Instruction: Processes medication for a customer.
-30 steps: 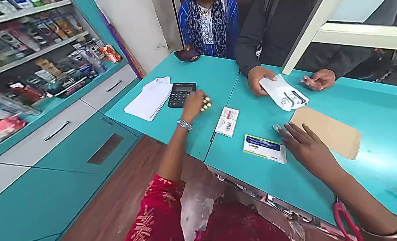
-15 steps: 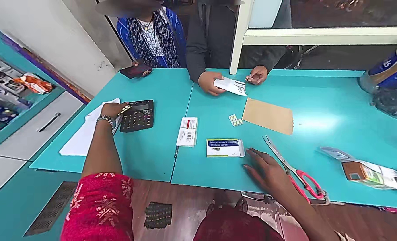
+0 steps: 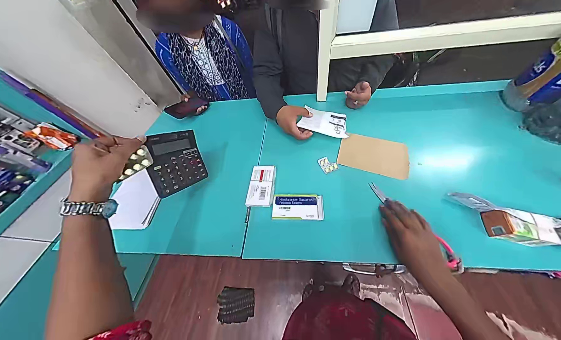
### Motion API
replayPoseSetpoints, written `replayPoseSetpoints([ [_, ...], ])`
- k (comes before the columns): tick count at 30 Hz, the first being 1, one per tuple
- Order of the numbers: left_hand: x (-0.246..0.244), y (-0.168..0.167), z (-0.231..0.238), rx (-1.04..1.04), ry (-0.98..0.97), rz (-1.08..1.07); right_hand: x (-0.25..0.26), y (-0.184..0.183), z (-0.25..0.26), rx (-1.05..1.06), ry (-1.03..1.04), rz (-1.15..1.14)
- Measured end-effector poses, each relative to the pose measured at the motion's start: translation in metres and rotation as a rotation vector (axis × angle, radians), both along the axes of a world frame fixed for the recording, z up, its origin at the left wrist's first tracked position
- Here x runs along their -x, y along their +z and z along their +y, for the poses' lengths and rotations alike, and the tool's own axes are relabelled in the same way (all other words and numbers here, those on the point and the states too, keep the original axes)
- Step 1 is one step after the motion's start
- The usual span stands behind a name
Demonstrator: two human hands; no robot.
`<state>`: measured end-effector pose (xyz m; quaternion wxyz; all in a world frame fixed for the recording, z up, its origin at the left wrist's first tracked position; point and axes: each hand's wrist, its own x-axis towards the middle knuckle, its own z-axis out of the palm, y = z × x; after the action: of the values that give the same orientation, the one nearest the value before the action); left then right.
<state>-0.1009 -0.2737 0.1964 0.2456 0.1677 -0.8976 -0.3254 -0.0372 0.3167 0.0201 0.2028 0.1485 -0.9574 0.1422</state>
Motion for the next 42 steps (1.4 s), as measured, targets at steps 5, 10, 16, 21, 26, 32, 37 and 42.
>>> replayPoseSetpoints([
  [5,-0.020,0.042,0.118,0.073,-0.301,-0.051,-0.001,0.011,0.042,-0.007,-0.121,-0.094],
  [10,0.012,-0.010,0.265,-0.322,-0.738,-0.235,-0.025,0.027,0.031,0.449,-0.018,-0.145],
  [16,0.045,-0.104,0.377,-0.585,-0.901,-0.463,-0.023,0.029,0.036,0.848,-0.085,-0.316],
  [21,0.052,-0.121,0.374,-0.332,-0.866,-0.432,-0.023,0.024,0.028,0.382,-0.163,-0.223],
  [26,0.023,-0.107,0.349,-0.398,-0.985,-0.370,-0.020,0.017,0.025,0.202,-0.140,-0.140],
  [32,-0.005,-0.109,0.348,-0.297,-1.086,0.047,-0.009,0.022,0.026,0.122,-0.112,-0.152],
  [37,0.004,-0.113,0.353,-0.059,-1.113,0.464,-0.007,0.021,0.021,0.075,-0.131,-0.119],
  [42,0.011,-0.109,0.353,0.055,-1.198,0.597,-0.010,0.017,0.023,0.092,-0.128,-0.095],
])
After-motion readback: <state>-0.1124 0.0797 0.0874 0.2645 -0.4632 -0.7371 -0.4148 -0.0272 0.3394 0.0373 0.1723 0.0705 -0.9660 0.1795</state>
